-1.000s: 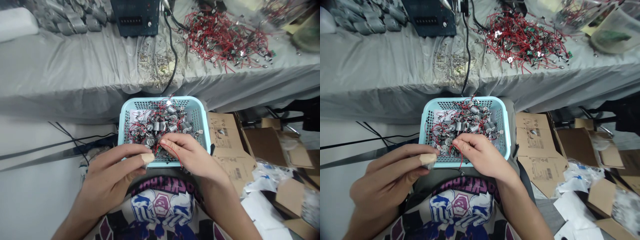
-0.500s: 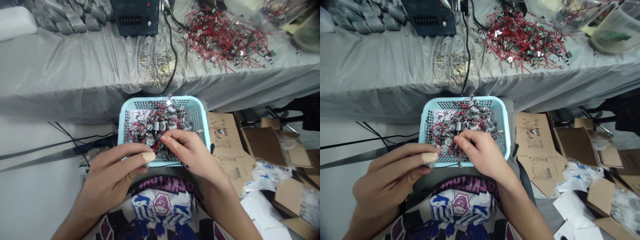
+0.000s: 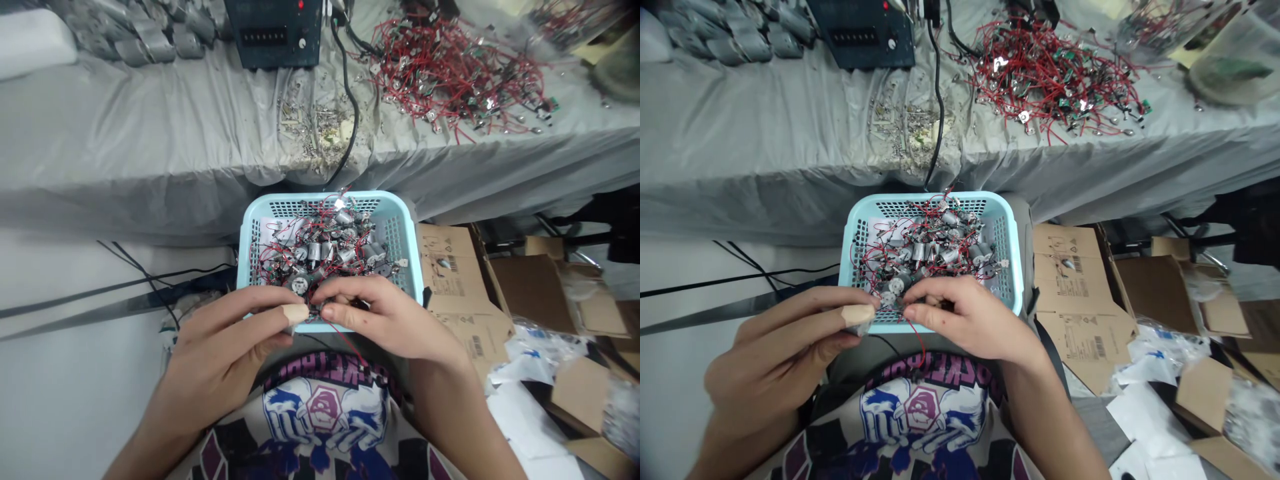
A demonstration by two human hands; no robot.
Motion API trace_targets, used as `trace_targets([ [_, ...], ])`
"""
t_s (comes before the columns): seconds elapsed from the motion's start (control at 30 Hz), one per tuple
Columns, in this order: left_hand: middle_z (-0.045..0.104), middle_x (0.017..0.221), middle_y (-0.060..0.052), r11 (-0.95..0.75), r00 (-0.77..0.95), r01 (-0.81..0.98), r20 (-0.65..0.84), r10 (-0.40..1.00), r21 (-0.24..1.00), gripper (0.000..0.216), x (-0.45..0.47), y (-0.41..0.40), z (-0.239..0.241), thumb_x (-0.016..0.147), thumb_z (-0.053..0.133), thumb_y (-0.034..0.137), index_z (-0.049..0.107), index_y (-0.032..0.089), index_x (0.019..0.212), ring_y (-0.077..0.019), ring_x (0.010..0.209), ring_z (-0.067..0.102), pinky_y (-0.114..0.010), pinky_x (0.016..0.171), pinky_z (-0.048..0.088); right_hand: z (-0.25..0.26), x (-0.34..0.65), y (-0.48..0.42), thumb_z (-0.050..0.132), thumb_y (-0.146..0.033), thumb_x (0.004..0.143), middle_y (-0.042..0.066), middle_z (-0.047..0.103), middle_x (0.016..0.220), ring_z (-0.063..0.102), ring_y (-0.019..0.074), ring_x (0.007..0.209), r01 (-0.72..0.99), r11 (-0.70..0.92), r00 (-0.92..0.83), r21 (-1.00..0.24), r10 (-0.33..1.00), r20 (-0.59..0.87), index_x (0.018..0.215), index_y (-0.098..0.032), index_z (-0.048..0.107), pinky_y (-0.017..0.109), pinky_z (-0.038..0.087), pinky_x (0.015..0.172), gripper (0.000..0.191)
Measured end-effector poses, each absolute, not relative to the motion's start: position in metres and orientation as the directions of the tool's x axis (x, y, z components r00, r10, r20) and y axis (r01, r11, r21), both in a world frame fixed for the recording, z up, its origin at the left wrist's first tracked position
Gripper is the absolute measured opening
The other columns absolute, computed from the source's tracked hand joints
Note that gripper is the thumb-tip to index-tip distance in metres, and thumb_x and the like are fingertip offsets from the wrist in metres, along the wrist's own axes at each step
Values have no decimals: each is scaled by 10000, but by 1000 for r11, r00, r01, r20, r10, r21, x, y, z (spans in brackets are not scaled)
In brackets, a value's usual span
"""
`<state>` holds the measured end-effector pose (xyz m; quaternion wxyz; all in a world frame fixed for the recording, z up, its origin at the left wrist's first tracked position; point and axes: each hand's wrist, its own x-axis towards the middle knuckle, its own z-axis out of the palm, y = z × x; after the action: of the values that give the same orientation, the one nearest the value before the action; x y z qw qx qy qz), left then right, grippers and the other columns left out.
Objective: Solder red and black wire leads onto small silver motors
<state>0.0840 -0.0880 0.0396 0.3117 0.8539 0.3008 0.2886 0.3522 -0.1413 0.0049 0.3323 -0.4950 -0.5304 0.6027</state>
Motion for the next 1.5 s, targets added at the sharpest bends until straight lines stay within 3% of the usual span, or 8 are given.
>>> trace_targets([
  [0.17, 846, 1296, -1, -648, 652, 291, 350, 672, 704, 210, 83, -86, 39, 1182, 670, 77, 790, 224, 1273, -95, 1117, 818, -182, 979, 662, 8, 364, -145, 614, -388, 1195, 99, 868, 1282, 799, 189, 1073, 186, -102, -344, -977, 925, -162, 1367, -167, 822, 335, 605, 936, 349],
  [0.37, 848, 1284, 11, -649, 651, 278, 358, 669, 708, 269, 80, -86, 41, 1148, 702, 42, 821, 238, 1288, -91, 1054, 828, -151, 924, 661, 4, 364, -145, 842, -453, 1095, -38, 660, 859, 587, 133, 739, 264, -27, -330, -964, 937, -116, 1309, -194, 847, 297, 482, 702, 336],
  [0.57, 856, 1278, 13, -643, 636, 296, 356, 684, 706, 322, 78, -85, 38, 1116, 709, -9, 812, 242, 1290, -102, 1048, 835, -181, 897, 675, 2, 353, -142, 810, -413, 1140, 3, 784, 992, 665, 145, 841, 291, 4, -254, -957, 964, -74, 1166, -197, 855, 312, 502, 814, 222],
  [0.8, 875, 1278, 5, -633, 622, 288, 362, 694, 719, 308, 76, -83, 35, 1119, 728, 29, 820, 263, 1297, -130, 1023, 855, -219, 848, 697, 12, 351, -144, 692, -455, 1183, -41, 594, 792, 474, 138, 711, 334, -129, -161, -934, 968, -191, 1046, -211, 766, 318, 378, 681, 290],
  [0.93, 869, 1296, 7, -596, 612, 327, 316, 725, 733, 357, 76, -87, 36, 1118, 700, 6, 819, 289, 1301, -151, 1059, 858, -239, 848, 720, 15, 350, -144, 595, -561, 1214, 17, 668, 886, 543, 172, 800, 332, -195, -151, -923, 955, -256, 1007, -210, 701, 338, 389, 728, 422],
  [1.07, 858, 1298, 15, -617, 631, 293, 337, 699, 730, 377, 75, -85, 37, 1113, 707, -3, 804, 291, 1327, -137, 1055, 849, -217, 854, 710, 16, 349, -142, 545, -506, 1238, 25, 673, 915, 577, 188, 846, 329, -192, -159, -925, 954, -254, 1019, -225, 650, 342, 406, 771, 371],
  [1.33, 746, 1251, -51, -659, 831, 405, 45, 554, 633, 352, 89, -80, 29, 1177, 473, 55, 741, 248, 1300, -217, 1097, 772, -383, 933, 649, 17, 340, -139, 543, -489, 1221, -11, 617, 822, 496, 166, 760, 413, -190, -104, -891, 962, -253, 943, -232, 595, 346, 352, 748, 383],
  [1.5, 733, 1220, -38, -639, 756, 438, 125, 643, 633, 128, 97, -86, 19, 1222, 624, 269, 713, 254, 1313, -213, 1077, 766, -386, 945, 632, 15, 338, -140, 550, -524, 1203, -28, 544, 756, 436, 160, 724, 405, -216, -60, -889, 963, -261, 875, -234, 564, 354, 316, 727, 438],
])
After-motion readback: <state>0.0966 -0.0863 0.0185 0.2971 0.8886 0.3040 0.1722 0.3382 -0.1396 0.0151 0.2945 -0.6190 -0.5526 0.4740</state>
